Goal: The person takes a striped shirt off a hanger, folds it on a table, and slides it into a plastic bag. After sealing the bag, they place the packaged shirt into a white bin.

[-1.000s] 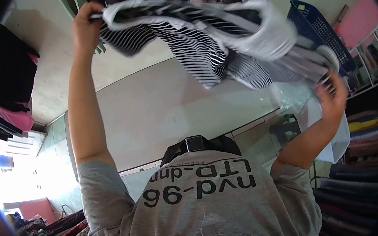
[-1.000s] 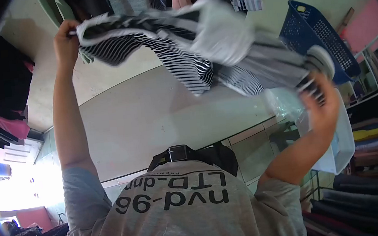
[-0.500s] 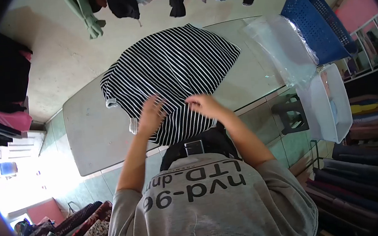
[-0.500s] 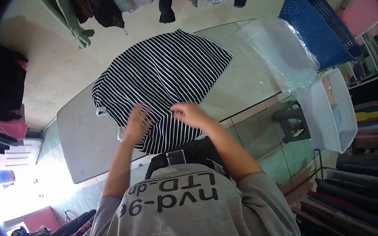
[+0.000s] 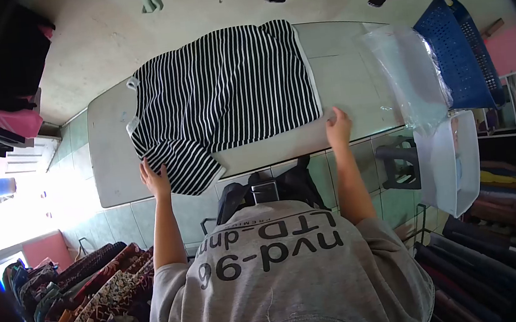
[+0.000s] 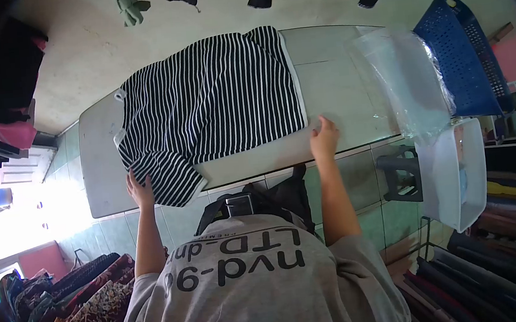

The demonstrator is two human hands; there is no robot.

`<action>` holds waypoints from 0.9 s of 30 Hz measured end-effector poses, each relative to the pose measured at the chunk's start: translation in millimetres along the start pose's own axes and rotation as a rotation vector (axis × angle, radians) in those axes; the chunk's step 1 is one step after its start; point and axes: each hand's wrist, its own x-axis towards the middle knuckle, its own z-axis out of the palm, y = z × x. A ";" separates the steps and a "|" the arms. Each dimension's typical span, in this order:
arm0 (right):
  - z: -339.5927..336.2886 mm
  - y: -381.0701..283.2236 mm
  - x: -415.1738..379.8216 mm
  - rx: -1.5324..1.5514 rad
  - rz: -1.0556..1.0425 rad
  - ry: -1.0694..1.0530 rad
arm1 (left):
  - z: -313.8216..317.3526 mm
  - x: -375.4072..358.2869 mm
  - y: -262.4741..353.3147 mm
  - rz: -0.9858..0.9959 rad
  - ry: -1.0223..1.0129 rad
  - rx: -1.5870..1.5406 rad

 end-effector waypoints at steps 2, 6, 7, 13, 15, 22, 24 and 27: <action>-4.7 7.3 3.7 -0.043 -0.121 -0.052 | 5.2 -12.3 -19.8 -0.270 0.094 -0.022; 8.6 -1.6 12.0 -0.016 -0.438 -0.110 | -10.3 -4.6 -16.4 -0.505 -0.034 -0.169; 14.6 -2.9 13.1 0.001 -0.459 -0.123 | -17.5 -0.6 -9.3 -0.554 -0.093 -0.241; 13.7 -9.2 21.3 0.483 -0.208 -0.025 | -3.5 1.4 -29.1 -0.738 0.077 -0.620; 2.3 -9.7 22.2 0.602 -0.137 -0.056 | 8.5 -0.4 -43.4 -0.878 0.049 -0.897; -41.6 -74.7 -9.7 0.893 -0.172 -0.088 | -33.7 12.1 11.5 -0.309 -0.033 -0.123; -33.2 -64.0 -13.8 0.831 -0.141 -0.145 | -24.5 16.3 14.4 -0.378 -0.059 -0.075; -26.5 -56.1 -17.2 0.757 -0.087 -0.209 | -18.6 28.2 20.8 -0.485 -0.054 0.004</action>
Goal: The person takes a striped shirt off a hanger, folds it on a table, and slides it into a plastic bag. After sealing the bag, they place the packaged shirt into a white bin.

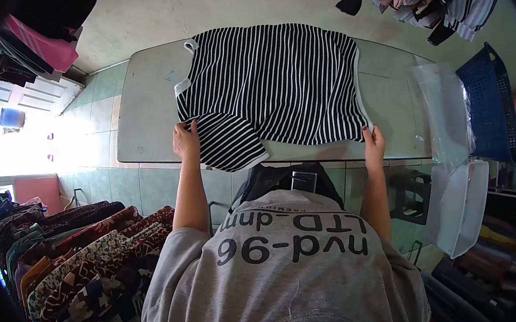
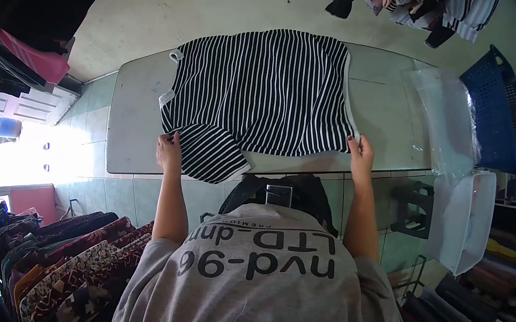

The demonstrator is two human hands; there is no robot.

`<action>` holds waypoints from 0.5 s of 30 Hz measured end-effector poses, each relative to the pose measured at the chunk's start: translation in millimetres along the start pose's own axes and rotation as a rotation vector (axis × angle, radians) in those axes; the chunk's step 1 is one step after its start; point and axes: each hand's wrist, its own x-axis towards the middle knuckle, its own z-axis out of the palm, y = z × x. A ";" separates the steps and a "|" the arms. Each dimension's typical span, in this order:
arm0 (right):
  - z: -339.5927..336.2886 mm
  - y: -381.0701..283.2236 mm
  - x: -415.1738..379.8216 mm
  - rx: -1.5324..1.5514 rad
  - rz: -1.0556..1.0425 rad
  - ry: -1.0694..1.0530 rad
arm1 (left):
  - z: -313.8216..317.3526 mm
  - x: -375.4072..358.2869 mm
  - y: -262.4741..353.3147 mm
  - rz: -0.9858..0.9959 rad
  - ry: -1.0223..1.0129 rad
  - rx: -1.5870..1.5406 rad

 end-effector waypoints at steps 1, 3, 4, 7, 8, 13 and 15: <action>-1.9 -1.3 -0.8 -0.039 0.051 -0.026 | -3.4 4.1 7.6 -0.073 -0.028 0.083; -8.0 -0.4 0.4 -0.101 0.110 -0.080 | -2.2 13.2 10.5 -0.127 -0.047 0.189; -10.7 -0.5 3.3 -0.100 0.109 -0.080 | -0.2 18.6 7.3 -0.127 -0.046 0.189; -22.2 -6.9 11.5 -0.113 0.141 -0.100 | 10.0 40.9 -12.0 -0.072 -0.158 -0.050; -28.8 -13.6 16.3 -0.100 0.177 -0.065 | 11.0 47.4 -18.5 -0.096 -0.140 -0.317; -75.6 -99.4 40.1 0.181 0.338 0.078 | -67.6 53.9 13.5 -0.302 0.012 -1.163; -91.7 -125.0 56.1 0.549 0.052 0.066 | -116.4 43.1 64.1 -0.139 0.103 -1.156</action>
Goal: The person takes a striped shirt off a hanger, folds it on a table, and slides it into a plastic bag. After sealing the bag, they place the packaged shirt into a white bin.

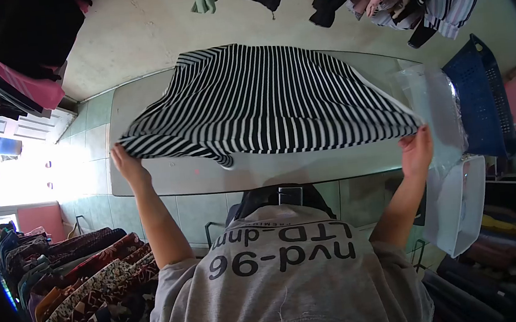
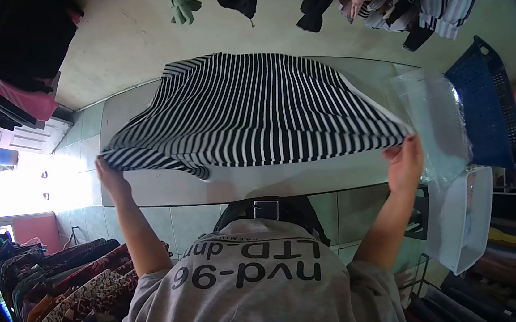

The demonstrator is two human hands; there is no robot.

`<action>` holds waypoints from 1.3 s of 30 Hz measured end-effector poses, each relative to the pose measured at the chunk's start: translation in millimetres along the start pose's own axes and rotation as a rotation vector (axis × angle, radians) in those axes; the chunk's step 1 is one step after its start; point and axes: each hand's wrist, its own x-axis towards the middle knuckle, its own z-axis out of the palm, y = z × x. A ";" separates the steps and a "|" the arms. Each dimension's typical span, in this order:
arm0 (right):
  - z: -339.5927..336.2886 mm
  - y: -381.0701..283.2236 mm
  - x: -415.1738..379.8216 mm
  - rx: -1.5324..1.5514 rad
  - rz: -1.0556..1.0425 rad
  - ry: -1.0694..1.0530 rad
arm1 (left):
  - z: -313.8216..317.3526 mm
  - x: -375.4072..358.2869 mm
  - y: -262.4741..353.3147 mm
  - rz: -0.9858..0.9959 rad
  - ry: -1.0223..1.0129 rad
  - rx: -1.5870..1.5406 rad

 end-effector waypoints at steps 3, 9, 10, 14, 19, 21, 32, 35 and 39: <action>12.5 -2.4 63.1 0.071 -0.072 0.004 | 40.2 50.3 -3.4 0.124 -0.031 0.010; 32.4 -24.5 215.1 0.152 -0.169 -0.096 | 152.0 145.1 70.7 0.607 0.097 0.088; 43.4 -57.3 216.2 0.166 -0.267 -0.099 | 152.8 155.1 101.5 0.775 0.123 0.083; 53.8 -147.0 167.9 0.212 -0.430 -0.103 | 127.5 95.2 212.7 0.817 -0.038 -0.162; 1.7 -115.9 86.2 0.031 -0.363 -0.084 | 66.5 3.0 183.8 0.690 -0.075 -0.178; -19.0 -67.1 48.7 -0.039 -0.237 0.012 | 27.4 0.3 116.3 0.784 0.004 0.368; -55.7 165.0 -50.6 -1.579 -0.082 0.023 | -57.0 -93.1 -147.5 -0.136 -0.338 0.384; -0.9 155.2 -38.2 -1.551 -0.405 0.039 | -59.8 -101.6 -145.1 0.335 -0.346 0.766; 3.2 189.5 -37.6 -1.618 -0.339 -0.132 | -81.8 -95.2 -140.7 0.141 -0.422 1.013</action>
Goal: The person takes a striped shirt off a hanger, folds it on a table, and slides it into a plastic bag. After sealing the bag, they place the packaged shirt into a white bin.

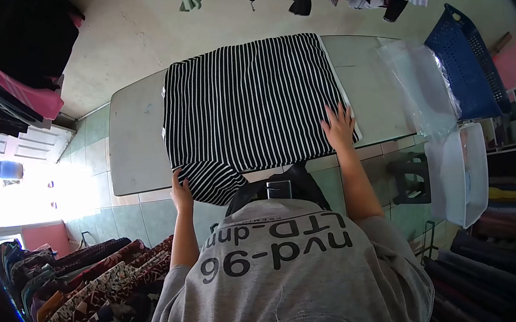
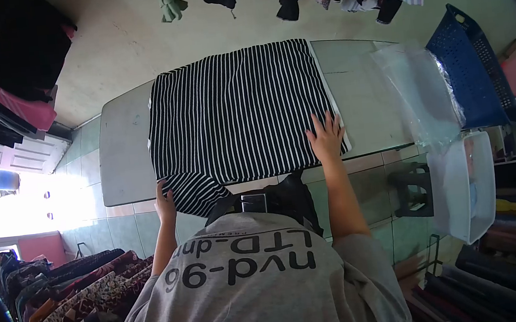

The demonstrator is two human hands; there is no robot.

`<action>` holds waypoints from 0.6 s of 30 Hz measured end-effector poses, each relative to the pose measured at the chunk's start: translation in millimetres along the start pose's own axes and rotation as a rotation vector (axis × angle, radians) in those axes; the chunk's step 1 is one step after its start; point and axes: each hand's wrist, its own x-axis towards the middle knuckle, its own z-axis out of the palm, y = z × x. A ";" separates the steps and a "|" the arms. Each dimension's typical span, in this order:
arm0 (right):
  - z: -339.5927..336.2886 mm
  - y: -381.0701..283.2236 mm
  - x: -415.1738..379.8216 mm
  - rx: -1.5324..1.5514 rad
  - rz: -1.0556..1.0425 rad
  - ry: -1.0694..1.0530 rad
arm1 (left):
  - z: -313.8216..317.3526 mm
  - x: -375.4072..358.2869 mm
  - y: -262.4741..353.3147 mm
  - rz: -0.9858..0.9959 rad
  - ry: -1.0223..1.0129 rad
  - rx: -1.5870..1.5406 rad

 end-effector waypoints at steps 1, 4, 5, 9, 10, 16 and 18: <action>6.9 6.9 -10.6 -0.019 0.019 -0.033 | -2.7 -2.5 -4.8 -0.034 -0.008 0.041; 7.8 16.0 -26.6 -0.044 0.026 -0.096 | -8.4 -22.5 -20.5 -0.020 -0.041 -0.046; 7.0 19.0 -30.9 -0.060 0.018 -0.089 | -9.7 -28.6 -18.3 -0.052 -0.046 -0.043; 6.1 29.2 -38.0 -0.055 -0.001 -0.074 | -10.0 -28.9 -23.2 0.085 0.043 0.128; 3.6 28.6 -36.8 -0.035 0.002 -0.072 | -11.2 -21.9 -22.0 0.096 0.148 0.092; 6.0 15.4 1.5 0.067 0.079 0.053 | -8.6 68.8 7.8 0.069 0.364 -0.190; -4.9 -6.4 24.5 0.066 -0.026 0.088 | -2.8 97.3 33.0 -0.017 0.303 -0.170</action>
